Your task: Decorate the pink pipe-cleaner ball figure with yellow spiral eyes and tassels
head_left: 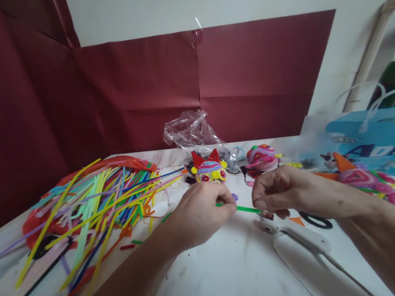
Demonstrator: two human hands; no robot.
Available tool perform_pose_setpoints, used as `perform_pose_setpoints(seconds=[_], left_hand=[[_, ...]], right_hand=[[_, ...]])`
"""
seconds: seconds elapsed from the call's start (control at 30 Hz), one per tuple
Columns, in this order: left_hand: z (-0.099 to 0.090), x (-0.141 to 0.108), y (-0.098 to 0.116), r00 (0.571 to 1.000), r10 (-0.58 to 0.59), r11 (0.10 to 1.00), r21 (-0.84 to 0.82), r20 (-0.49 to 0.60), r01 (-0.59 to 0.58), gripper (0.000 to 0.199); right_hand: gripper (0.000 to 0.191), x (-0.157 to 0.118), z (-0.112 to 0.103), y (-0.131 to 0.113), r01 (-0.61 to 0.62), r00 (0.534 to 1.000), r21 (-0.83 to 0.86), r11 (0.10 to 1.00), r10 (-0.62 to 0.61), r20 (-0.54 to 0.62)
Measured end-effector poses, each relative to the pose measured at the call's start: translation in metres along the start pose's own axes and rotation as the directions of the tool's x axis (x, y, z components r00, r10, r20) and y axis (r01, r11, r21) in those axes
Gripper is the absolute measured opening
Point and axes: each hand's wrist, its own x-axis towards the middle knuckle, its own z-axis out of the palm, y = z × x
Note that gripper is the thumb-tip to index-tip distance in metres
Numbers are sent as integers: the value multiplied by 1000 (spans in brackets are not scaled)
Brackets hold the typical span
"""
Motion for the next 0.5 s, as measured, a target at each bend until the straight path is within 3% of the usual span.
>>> perform_pose_setpoints(seconds=[0.2,0.5], left_hand=[[-1,-4,4,999,34,999,21,26,-34,15],[3,0,-1,999,15,994,112,37,-19,17]], right_hand=[[22,1,10,-4,-7,996,-16,1000,8,85],[14,13,18,7,-36,993,-23,999,38,109]])
